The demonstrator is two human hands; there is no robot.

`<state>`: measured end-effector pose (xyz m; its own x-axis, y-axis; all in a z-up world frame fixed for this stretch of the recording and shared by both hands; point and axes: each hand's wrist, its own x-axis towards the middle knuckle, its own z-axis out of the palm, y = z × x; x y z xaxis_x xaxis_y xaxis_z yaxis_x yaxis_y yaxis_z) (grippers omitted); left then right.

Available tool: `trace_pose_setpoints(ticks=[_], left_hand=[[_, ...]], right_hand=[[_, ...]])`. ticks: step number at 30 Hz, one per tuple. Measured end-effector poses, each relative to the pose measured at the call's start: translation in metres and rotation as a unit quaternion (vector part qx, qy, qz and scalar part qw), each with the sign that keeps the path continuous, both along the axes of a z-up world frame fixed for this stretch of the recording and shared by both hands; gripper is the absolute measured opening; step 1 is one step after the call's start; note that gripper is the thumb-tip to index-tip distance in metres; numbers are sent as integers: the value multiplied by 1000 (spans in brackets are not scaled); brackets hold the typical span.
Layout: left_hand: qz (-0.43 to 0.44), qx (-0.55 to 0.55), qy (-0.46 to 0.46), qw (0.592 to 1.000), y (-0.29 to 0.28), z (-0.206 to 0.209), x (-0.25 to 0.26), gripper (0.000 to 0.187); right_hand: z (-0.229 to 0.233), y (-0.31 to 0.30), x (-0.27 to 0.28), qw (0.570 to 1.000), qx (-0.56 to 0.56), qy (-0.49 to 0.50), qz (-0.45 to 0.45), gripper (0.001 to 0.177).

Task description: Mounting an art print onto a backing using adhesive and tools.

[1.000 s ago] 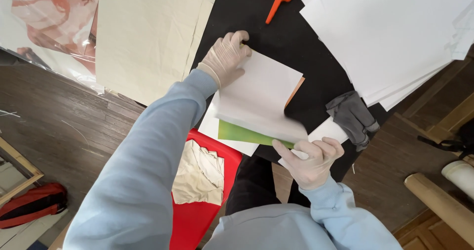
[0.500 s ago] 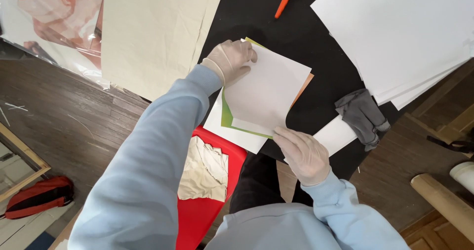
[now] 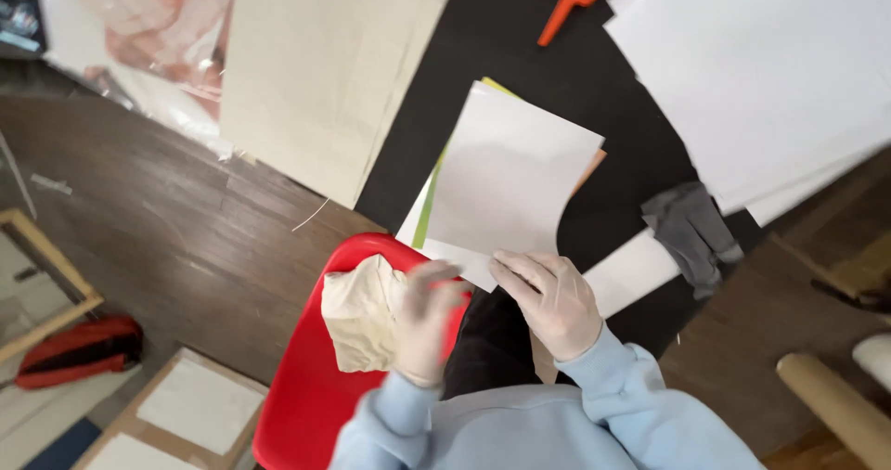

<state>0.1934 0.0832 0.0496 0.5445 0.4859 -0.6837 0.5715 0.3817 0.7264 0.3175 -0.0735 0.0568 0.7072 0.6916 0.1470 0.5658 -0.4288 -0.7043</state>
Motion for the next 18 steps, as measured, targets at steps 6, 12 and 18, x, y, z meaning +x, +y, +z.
trace_pose_setpoints(ticks=[6,12,18], left_hand=[[140,-158,-90,973,-49,2,37,41],[181,-76,-103,975,-65,-22,28,46],[181,44,-47,981,-72,-69,3,28]], right_hand=[[-9,-2,-10,998,19,58,22,41],[-14,-7,-13,993,54,98,33,43],[-13,-12,-5,981,90,146,90,37]])
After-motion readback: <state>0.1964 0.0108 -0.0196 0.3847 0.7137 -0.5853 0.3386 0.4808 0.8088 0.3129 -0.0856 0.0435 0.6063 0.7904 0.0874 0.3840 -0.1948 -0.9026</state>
